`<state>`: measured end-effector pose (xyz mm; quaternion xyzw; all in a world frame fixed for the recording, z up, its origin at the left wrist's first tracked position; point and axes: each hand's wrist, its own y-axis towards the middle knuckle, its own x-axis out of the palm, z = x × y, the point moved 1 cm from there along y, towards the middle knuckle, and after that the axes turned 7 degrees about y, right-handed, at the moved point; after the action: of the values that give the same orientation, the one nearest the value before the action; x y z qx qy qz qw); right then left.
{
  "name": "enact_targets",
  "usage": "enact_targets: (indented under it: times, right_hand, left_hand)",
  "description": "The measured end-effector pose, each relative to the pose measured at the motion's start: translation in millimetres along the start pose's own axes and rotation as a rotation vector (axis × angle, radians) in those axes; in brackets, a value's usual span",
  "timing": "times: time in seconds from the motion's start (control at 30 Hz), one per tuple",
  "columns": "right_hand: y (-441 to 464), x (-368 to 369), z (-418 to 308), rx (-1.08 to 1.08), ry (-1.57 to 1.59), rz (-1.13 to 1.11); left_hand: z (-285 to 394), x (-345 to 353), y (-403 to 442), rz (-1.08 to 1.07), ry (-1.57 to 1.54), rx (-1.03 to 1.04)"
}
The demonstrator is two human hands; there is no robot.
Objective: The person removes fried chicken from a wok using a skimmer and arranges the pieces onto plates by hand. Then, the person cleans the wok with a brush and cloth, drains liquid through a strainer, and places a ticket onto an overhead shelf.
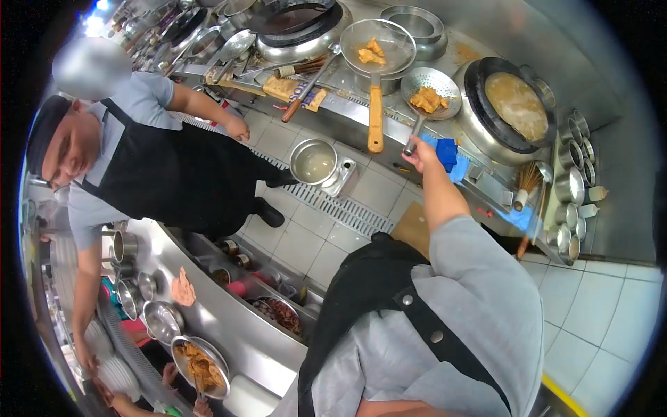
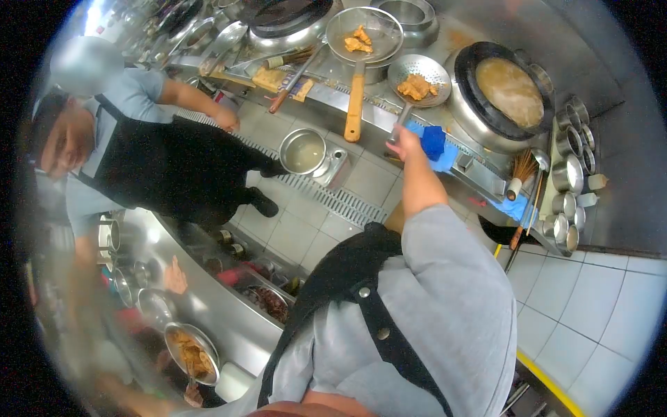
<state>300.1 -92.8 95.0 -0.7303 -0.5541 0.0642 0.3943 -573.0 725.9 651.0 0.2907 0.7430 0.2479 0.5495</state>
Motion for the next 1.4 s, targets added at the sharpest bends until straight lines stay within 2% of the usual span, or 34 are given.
enact_targets:
  times: [0.03, 0.13, 0.17, 0.3, 0.33, 0.4, 0.43, 0.5, 0.53, 0.6, 0.63, 0.67, 0.7, 0.73, 0.77, 0.83, 0.93, 1.03, 1.07, 1.1, 1.13, 1.17, 1.2, 1.23, 1.27, 1.3, 1.37, 1.4]
  right_hand:
    - [-40.4, 20.0, -19.9, 0.034, 0.082, -0.065]
    - [-2.5, 15.8, -34.2, 0.205, 0.192, -0.160]
    - [-21.1, 28.7, -45.6, 0.189, 0.196, -0.082]
    - [-61.3, 13.3, -51.3, 0.032, 0.135, -0.148]
    - [-76.9, 5.1, -48.0, 0.008, 0.116, -0.105]
    - [-99.3, -14.8, -48.6, -0.034, 0.079, -0.091]
    - [-105.2, -29.6, -50.6, -0.035, 0.044, -0.125]
    - [-111.2, -59.6, -60.7, -0.041, -0.030, -0.237]
    - [-82.0, -95.9, -58.4, 0.004, -0.096, -0.193]
    - [-87.3, -126.2, -58.2, -0.113, -0.137, -0.290]
    - [-97.4, -118.2, -66.0, -0.023, -0.122, -0.282]
    - [-136.3, -93.5, -73.5, -0.082, -0.195, -0.066]
    - [-111.7, -117.7, -79.7, 0.014, -0.150, -0.396]
    - [-139.0, -100.3, -82.4, -0.042, -0.126, -0.299]
    - [-144.3, -102.0, -86.5, -0.027, -0.070, -0.286]
    - [-159.6, -103.5, -90.6, -0.012, -0.128, -0.276]
    - [-136.2, -131.8, -91.3, 0.059, -0.074, -0.414]
    - [-180.4, -115.2, -94.3, -0.033, -0.052, -0.288]
    - [-192.2, -107.4, -95.4, -0.039, -0.038, -0.283]
    - [-203.2, -106.6, -99.6, -0.047, -0.029, -0.265]
    - [-189.6, -118.8, -101.9, -0.068, -0.074, -0.290]
    - [-198.1, -116.0, -104.5, -0.086, -0.144, -0.296]
    - [-201.7, -116.7, -104.3, -0.104, -0.159, -0.210]
    - [-231.9, -95.1, -100.3, -0.161, -0.159, -0.097]
    - [-225.8, -105.0, -102.6, -0.180, -0.162, -0.088]
    - [-205.5, -121.0, -103.7, -0.155, -0.176, -0.215]
    - [-227.2, -104.1, -99.3, -0.180, -0.177, -0.136]
    - [-231.6, -94.7, -102.3, -0.135, -0.221, -0.202]
  left_hand:
    - [-4.2, 5.4, 2.3, -0.018, -0.016, -0.021]
    - [-14.5, 1.0, 2.8, -0.054, -0.047, -0.077]
    - [-6.6, -8.5, 1.4, -0.064, -0.063, -0.106]
    - [-8.7, -0.5, 28.7, -0.133, -0.172, -0.173]
    - [-4.4, -1.6, 31.2, -0.145, -0.194, -0.195]
    - [42.8, -53.4, -0.9, 0.014, -0.144, -0.219]
    - [34.0, -46.7, 4.3, 0.128, -0.082, -0.063]
    - [28.1, -29.3, 23.2, 0.215, -0.013, 0.164]
    - [29.6, -28.7, 22.5, 0.228, 0.038, 0.264]
    - [42.7, -44.3, 3.0, 0.219, 0.137, 0.363]
    - [55.5, -63.0, -14.2, 0.204, 0.170, 0.331]
    - [73.7, -73.7, -25.1, 0.213, -0.003, 0.112]
    - [94.3, -85.2, -36.4, 0.254, -0.192, -0.100]
    - [124.4, -114.7, -51.2, 0.207, -0.266, -0.229]
    - [148.1, -135.3, -69.6, 0.257, -0.380, -0.250]
    - [170.5, -148.3, -88.5, 0.193, -0.610, -0.191]
    - [205.8, -175.7, -129.2, 0.523, -0.847, 0.003]
    - [192.8, -180.2, -157.2, 0.677, -0.698, -0.019]
    - [179.3, -173.2, -159.8, 0.569, -0.698, -0.131]
    - [153.9, -140.8, -147.4, 0.501, -0.356, -0.188]
    - [137.2, -126.9, -137.9, 0.249, -0.316, -0.237]
    - [103.0, -74.0, -120.7, 0.284, -0.139, -0.163]
    - [66.1, -25.0, -105.5, 0.098, -0.027, -0.113]
    - [12.3, 51.4, -82.3, -0.085, 0.255, 0.200]
    - [-2.0, 68.6, -64.4, -0.105, 0.245, 0.279]
    - [-13.5, 82.4, -50.9, -0.076, 0.194, 0.264]
    - [-4.1, 82.5, -19.7, -0.039, 0.113, 0.236]
    - [2.8, 79.1, -10.9, -0.036, 0.089, 0.211]
